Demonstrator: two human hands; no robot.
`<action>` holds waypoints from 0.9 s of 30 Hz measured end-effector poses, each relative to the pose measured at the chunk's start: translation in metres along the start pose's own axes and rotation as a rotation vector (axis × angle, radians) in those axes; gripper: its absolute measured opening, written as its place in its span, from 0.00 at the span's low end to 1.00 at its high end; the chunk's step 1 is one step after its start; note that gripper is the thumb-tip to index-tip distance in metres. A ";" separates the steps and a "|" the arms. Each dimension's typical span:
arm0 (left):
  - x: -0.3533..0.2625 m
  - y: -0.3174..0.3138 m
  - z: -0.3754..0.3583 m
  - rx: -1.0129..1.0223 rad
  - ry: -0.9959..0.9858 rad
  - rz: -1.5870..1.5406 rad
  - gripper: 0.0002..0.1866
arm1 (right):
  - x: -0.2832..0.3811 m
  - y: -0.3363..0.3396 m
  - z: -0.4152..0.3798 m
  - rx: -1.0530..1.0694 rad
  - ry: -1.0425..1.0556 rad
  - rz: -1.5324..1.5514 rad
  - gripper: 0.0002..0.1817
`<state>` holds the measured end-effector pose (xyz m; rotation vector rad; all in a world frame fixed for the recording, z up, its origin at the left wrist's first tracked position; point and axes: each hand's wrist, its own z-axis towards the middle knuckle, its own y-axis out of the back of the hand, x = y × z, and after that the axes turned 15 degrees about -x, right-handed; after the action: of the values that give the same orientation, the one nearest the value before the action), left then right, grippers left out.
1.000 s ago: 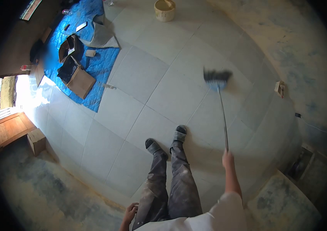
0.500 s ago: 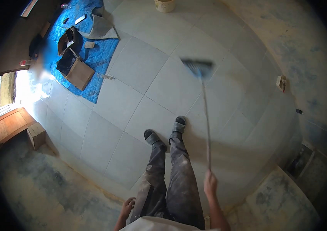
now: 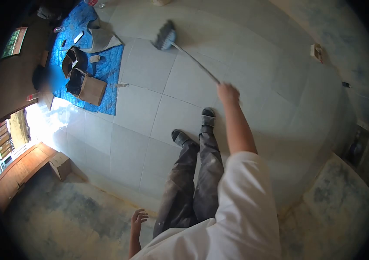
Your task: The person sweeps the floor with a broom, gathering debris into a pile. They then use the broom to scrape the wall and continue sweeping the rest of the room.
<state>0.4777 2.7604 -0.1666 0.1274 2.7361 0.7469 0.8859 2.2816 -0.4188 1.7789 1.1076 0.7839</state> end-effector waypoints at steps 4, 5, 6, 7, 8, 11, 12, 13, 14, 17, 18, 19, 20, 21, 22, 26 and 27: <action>0.020 -0.017 0.035 0.206 -0.083 0.163 0.14 | -0.155 -0.052 -0.221 0.177 -0.277 0.131 0.32; 0.017 -0.024 0.042 0.266 -0.103 0.214 0.14 | -0.188 -0.052 -0.288 0.268 -0.396 0.096 0.32; 0.014 -0.031 0.045 0.274 -0.106 0.218 0.14 | -0.250 -0.085 -0.370 0.321 -0.407 0.033 0.27; 0.011 -0.038 0.048 0.300 -0.147 0.224 0.14 | -0.311 -0.109 -0.459 0.395 -0.134 -0.105 0.19; 0.008 -0.042 0.051 0.327 -0.189 0.231 0.13 | -0.335 -0.088 -0.533 0.405 -0.005 -0.258 0.14; -0.007 -0.050 0.048 0.319 -0.236 0.280 0.13 | -0.390 -0.070 -0.662 0.545 -0.477 -0.453 0.14; 0.000 -0.049 0.053 0.340 -0.253 0.297 0.13 | -0.401 -0.067 -0.677 0.513 -0.744 -0.548 0.17; 0.001 -0.049 0.053 0.362 -0.231 0.280 0.13 | -0.417 -0.068 -0.687 0.576 -0.760 -0.608 0.15; 0.005 -0.047 0.060 0.375 -0.246 0.331 0.13 | -0.434 -0.071 -0.697 0.639 -0.776 -0.663 0.14; 0.012 -0.040 0.058 0.322 -0.223 0.358 0.14 | -0.455 -0.065 -0.794 0.516 -0.867 -0.742 0.14; 0.014 -0.040 0.053 0.267 -0.184 0.300 0.14 | -0.447 -0.048 -0.814 0.463 -0.939 -0.705 0.15; 0.021 -0.041 0.050 0.257 -0.170 0.315 0.14 | -0.444 -0.043 -0.830 0.485 -0.929 -0.703 0.15; 0.032 -0.043 0.047 0.234 -0.152 0.312 0.14 | -0.441 -0.038 -0.848 0.417 -0.853 -0.657 0.16; 0.044 -0.044 0.047 0.214 -0.144 0.309 0.15 | -0.434 -0.033 -0.862 0.344 -0.784 -0.604 0.18; 0.068 -0.044 0.055 0.259 -0.121 0.355 0.14 | -0.425 -0.033 -0.861 0.285 -0.770 -0.482 0.18; 0.125 -0.080 0.039 0.334 -0.215 0.533 0.14 | -0.420 -0.133 -0.788 0.012 -0.325 -0.117 0.12; 0.140 -0.092 0.030 0.342 -0.215 0.560 0.14 | -0.411 -0.172 -0.745 -0.130 -0.231 -0.057 0.10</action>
<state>0.3529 2.7181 -0.2753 1.0151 2.6008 0.3477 0.0315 2.2007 -0.2875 1.6741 0.9292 0.5851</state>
